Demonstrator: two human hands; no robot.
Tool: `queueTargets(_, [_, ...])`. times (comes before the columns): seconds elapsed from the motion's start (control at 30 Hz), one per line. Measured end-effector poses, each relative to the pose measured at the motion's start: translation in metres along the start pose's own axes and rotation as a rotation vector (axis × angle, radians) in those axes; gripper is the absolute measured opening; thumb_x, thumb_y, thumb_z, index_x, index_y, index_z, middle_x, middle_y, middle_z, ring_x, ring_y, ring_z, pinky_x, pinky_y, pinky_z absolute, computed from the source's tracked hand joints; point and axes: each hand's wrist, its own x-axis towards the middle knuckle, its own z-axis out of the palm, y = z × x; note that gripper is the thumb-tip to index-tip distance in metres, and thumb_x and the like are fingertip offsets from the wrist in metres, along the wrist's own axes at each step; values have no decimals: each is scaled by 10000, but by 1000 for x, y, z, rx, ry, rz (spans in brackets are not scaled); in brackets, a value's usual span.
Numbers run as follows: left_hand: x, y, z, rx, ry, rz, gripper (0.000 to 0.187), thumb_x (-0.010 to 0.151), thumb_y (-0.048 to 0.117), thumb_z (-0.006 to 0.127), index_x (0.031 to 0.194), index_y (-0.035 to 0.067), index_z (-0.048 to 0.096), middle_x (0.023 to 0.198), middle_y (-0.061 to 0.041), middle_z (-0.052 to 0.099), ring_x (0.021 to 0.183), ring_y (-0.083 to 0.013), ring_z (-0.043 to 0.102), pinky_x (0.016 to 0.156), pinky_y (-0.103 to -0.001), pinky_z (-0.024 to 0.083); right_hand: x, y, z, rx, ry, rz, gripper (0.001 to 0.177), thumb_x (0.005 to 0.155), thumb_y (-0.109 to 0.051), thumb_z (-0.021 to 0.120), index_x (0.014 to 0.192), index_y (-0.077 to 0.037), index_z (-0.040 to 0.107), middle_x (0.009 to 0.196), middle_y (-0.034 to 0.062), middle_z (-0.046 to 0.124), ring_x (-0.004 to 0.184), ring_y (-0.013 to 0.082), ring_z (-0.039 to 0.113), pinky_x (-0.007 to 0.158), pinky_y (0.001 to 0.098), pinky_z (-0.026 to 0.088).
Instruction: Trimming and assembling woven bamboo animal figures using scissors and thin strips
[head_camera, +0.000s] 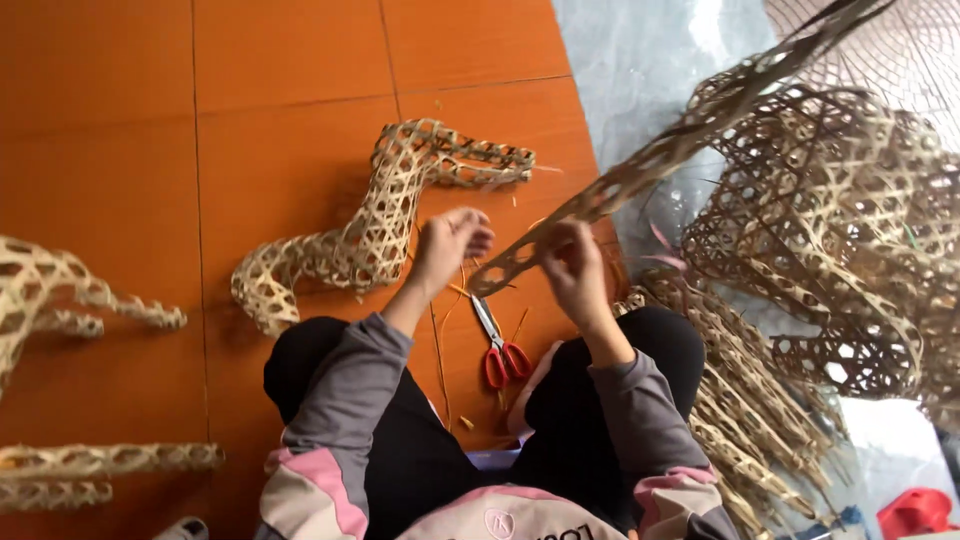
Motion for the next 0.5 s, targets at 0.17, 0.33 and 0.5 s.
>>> queueTargets(0.17, [6,4,-23,-288,187,-39,242,1037,183,451,1069,24,630,720,-170,692,528,-182,691,439,-257,587,0,-4,-20,135,154,19,197,940,14,592,1076,-56,468,965,92,536,847,176,603,762,333,553])
queueTargets(0.33, [1,-1,-5,-316,-5,-15,265,1041,189,455,1130,-10,607,731,-224,665,578,-271,711,496,-352,624,-3,-5,-21,-72,92,-95,188,916,43,621,1053,-31,516,945,156,517,790,272,623,691,355,545])
queueTargets(0.5, [-3,4,-2,-267,-95,96,311,1040,219,492,1190,-27,609,885,-237,664,694,-292,725,628,-400,641,-3,-15,-10,-77,61,-143,191,900,80,633,1046,-13,553,948,122,449,776,225,581,717,341,544])
